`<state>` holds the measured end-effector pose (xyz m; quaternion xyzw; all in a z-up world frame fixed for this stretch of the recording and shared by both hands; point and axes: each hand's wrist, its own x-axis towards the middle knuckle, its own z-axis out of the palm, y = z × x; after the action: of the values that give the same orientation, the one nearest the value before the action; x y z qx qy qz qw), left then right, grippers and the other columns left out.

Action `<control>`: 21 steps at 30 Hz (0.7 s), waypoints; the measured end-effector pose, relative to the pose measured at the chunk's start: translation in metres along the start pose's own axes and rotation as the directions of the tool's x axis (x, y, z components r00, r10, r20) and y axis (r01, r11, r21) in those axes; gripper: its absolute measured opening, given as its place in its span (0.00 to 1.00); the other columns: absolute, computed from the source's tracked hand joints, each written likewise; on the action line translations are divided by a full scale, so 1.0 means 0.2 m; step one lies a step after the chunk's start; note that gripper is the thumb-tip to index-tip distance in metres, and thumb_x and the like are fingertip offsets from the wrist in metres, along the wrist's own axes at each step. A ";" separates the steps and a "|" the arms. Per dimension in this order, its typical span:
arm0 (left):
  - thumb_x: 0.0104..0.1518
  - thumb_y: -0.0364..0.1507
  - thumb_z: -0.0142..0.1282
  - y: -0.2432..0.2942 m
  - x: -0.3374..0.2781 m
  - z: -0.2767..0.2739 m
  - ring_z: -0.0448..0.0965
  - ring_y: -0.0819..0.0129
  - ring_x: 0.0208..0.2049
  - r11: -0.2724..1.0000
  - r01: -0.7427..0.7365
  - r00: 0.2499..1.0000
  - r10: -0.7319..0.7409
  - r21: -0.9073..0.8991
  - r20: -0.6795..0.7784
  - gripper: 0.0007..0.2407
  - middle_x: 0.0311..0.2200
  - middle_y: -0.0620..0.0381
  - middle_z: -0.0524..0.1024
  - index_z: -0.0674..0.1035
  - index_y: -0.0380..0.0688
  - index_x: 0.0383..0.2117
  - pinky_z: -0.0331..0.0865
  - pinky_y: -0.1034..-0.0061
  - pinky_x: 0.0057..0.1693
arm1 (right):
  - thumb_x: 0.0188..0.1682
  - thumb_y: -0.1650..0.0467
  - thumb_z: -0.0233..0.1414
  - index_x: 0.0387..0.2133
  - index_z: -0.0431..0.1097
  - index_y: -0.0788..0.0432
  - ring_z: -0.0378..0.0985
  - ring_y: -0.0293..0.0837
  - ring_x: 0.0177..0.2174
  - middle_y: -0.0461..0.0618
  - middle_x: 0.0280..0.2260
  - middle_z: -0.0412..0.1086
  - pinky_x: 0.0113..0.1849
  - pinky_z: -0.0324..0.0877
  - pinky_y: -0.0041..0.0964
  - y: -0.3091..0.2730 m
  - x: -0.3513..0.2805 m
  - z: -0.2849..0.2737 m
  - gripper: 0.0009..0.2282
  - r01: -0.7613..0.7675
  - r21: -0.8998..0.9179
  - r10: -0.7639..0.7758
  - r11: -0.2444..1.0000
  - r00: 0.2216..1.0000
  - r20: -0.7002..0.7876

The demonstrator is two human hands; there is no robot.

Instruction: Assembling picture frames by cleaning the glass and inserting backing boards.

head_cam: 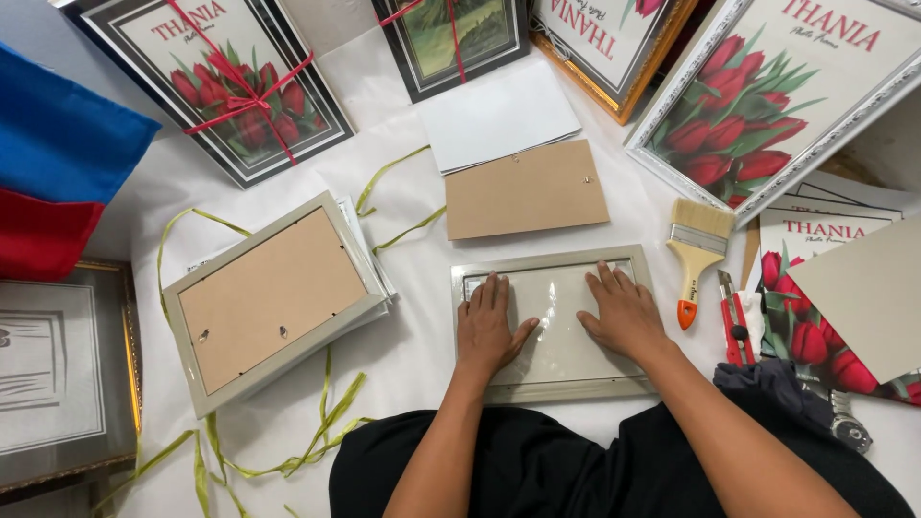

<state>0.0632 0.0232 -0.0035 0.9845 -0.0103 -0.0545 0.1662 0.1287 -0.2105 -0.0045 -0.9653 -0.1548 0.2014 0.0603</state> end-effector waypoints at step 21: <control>0.51 0.54 0.59 0.04 -0.01 -0.02 0.46 0.44 0.72 0.998 0.059 0.967 -0.058 0.003 0.248 0.42 0.72 0.41 0.49 0.58 0.44 0.70 0.47 0.39 0.67 | 0.46 0.61 0.58 0.68 0.54 0.52 0.48 0.60 0.68 0.57 0.70 0.49 0.61 0.50 0.67 -0.03 -0.04 -0.04 0.35 -0.003 -0.055 0.010 0.998 0.992 0.124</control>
<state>0.0617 0.0165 0.0025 0.9695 -0.0020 -0.1819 0.1639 0.1237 -0.2079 0.0072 -0.9527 -0.1603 0.2571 0.0235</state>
